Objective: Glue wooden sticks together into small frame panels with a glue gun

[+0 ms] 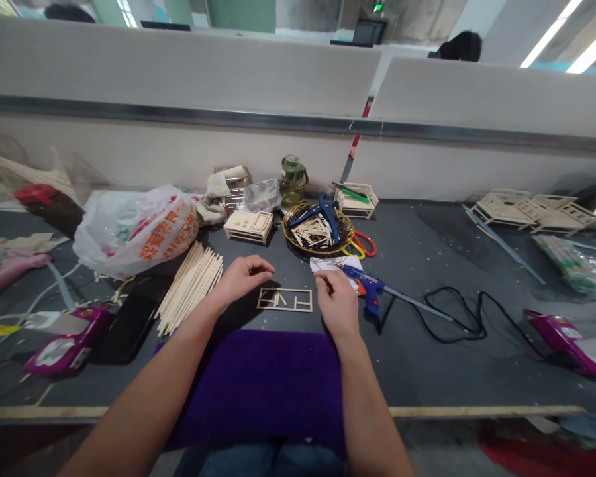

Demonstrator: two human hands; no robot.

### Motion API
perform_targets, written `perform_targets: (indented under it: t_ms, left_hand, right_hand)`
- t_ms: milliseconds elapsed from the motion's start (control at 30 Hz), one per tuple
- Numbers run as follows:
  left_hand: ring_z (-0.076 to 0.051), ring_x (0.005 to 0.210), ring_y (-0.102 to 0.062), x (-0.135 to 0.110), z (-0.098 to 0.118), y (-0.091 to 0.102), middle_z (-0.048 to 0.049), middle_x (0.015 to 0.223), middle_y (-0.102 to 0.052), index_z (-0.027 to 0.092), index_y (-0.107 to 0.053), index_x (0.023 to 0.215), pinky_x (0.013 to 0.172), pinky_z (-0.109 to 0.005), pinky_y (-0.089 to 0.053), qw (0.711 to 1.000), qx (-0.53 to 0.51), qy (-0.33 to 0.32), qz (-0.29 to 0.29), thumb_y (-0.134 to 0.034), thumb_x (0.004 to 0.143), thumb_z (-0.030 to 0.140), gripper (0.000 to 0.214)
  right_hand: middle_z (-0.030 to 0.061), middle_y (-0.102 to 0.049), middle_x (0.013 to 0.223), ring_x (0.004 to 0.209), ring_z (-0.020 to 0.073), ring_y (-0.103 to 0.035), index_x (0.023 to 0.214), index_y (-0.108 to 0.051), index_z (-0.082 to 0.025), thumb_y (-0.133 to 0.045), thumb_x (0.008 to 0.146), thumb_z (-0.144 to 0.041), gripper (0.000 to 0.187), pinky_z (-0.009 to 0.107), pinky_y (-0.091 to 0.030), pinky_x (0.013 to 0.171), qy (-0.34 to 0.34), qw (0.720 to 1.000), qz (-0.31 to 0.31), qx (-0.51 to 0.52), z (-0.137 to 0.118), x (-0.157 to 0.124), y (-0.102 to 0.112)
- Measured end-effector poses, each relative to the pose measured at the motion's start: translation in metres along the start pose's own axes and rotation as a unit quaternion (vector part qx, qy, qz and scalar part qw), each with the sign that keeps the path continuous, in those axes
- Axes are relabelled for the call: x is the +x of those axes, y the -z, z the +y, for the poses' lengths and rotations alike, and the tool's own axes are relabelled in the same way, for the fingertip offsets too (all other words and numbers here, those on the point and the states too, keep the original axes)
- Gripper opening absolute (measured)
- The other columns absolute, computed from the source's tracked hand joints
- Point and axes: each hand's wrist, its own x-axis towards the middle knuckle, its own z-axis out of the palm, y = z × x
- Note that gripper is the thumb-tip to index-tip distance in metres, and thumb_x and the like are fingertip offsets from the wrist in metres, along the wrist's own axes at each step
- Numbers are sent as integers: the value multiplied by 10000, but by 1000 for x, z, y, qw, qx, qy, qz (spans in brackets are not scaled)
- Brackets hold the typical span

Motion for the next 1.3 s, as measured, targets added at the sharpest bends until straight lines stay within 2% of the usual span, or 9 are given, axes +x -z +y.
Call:
perform_targets:
  t_ms: [133, 267, 500, 700, 867, 1000, 1133, 1233, 1300]
  left_hand:
    - [-141, 721, -596, 1, -11, 7, -25, 819, -692, 172, -708, 828, 674, -259, -437, 1000, 0, 11, -16, -602, 750, 233, 146]
    - [-138, 683, -589, 1, -13, 5, -13, 760, -684, 173, -704, 800, 645, -252, -431, 999, 12, 14, -40, -611, 728, 233, 132]
    - [-144, 687, -588, 1, -14, 1, -12, 741, -685, 178, -703, 791, 630, -243, -423, 998, 49, 29, -4, -583, 717, 203, 142]
    - [-145, 696, -587, -1, -5, -1, -15, 758, -692, 185, -701, 783, 618, -232, -414, 997, 69, 19, 12, -556, 728, 194, 156]
    - [-144, 712, -588, -2, -1, -2, -17, 776, -693, 181, -699, 782, 624, -227, -413, 997, 72, 13, 16, -565, 729, 193, 145]
    - [-147, 740, -591, -2, 0, -2, -19, 808, -694, 183, -700, 807, 653, -232, -424, 998, 56, 11, 30, -574, 742, 204, 143]
    - [-151, 761, -587, -3, 2, -1, -19, 829, -684, 191, -708, 811, 675, -241, -427, 998, 60, 2, 6, -590, 743, 201, 137]
    - [-159, 772, -578, -5, 6, -3, -20, 810, -665, 200, -717, 799, 680, -250, -421, 995, 87, -23, -32, -609, 745, 210, 122]
    - [-168, 795, -572, -6, 8, -5, -22, 800, -655, 207, -722, 796, 701, -257, -418, 992, 110, -39, -53, -617, 751, 218, 115]
  right_hand:
    - [44, -641, 910, 819, 181, -589, 929, -668, -208, -508, 863, -275, 186, 303, -442, 754, 18, 1000, -3, 12, -3, -1, -2]
    - [35, -638, 890, 862, 183, -572, 907, -661, -220, -516, 871, -251, 153, 299, -424, 780, 81, 994, -68, -7, -10, -4, -8]
    - [28, -606, 790, 812, 185, -521, 815, -660, -231, -544, 873, -278, 138, 292, -360, 728, 154, 963, -165, -148, -29, -9, -26]
    - [39, -594, 774, 794, 195, -491, 765, -635, -227, -554, 863, -311, 153, 303, -302, 679, 184, 931, -183, -257, -32, -13, -32]
    - [36, -587, 728, 764, 185, -499, 712, -597, -203, -530, 854, -266, 169, 298, -307, 666, 169, 937, -153, -263, -34, -12, -32]
    - [4, -595, 708, 718, 156, -530, 724, -594, -206, -543, 839, -300, 157, 265, -356, 664, 49, 985, -76, -146, -30, -9, -24]
    - [-19, -596, 664, 581, 131, -515, 870, -622, -207, -561, 815, -356, 171, 250, -390, 591, -66, 998, 5, -2, -20, -5, -15]
    - [2, -629, 729, 622, 145, -546, 1046, -621, -191, -536, 820, -333, 280, 262, -418, 609, -68, 993, 60, 77, -16, -3, -12]
    - [25, -657, 792, 697, 162, -580, 1038, -648, -191, -512, 832, -324, 281, 280, -435, 656, -57, 991, 61, 103, -15, -2, -10]
